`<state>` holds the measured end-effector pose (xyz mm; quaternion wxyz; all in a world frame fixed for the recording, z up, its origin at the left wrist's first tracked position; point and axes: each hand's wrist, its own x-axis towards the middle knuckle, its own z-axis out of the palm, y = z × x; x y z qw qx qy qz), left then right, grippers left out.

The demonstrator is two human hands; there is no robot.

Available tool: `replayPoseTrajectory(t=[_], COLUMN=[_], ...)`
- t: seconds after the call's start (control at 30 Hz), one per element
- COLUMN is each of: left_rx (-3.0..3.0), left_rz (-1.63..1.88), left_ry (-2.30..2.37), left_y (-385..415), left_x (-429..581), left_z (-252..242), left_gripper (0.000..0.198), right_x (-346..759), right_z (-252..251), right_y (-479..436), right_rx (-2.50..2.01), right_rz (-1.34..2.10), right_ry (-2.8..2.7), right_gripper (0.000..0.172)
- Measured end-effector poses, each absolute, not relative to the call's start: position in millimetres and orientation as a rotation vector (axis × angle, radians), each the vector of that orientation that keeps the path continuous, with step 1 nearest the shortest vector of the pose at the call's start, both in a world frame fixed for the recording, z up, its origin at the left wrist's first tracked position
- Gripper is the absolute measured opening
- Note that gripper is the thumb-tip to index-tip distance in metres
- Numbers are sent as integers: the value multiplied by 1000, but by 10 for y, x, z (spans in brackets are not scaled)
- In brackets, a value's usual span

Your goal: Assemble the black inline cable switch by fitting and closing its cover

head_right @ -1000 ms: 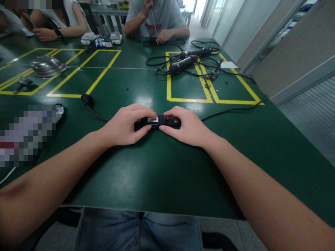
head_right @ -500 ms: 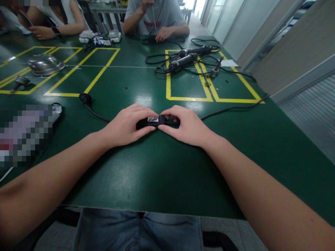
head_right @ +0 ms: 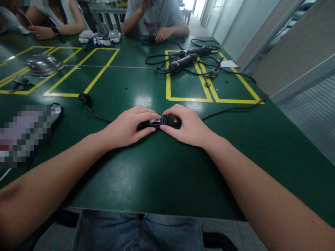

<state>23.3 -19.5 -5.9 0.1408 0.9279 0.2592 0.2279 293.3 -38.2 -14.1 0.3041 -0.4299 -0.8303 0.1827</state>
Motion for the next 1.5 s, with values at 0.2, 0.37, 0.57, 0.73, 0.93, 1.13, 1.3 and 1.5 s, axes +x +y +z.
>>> replayPoseTrajectory(t=[0.2,0.37,0.57,0.73,0.93,1.13,1.3,1.5], left_rx=[2638,2532,2458,2499,2615,2687,2712,2722], left_rz=[646,617,576,600,567,559,585,610], left_ry=[775,828,830,822,880,978,934,872], left_y=[-170,-118,-46,-58,-89,-112,-108,-115], left_x=[214,206,183,178,174,162,165,183], left_z=[-50,-16,4,-10,-13,-31,-52,-62], left_gripper=[34,33,35,33,39,55,48,42], right_x=[2968,2976,2980,2973,2946,2939,2926,2925], right_z=[-160,-162,-162,-157,-164,-203,-204,-191], right_y=[-360,-340,-329,-333,-341,-351,-368,-368], right_rx=[-1136,-1169,-1206,-1231,-1187,-1197,-1181,-1169], right_rz=[510,489,500,469,428,351,304,314], right_ry=[-2204,-2197,-2206,-2227,-2238,-2245,-2237,-2236], right_gripper=[28,28,29,29,26,26,29,31])
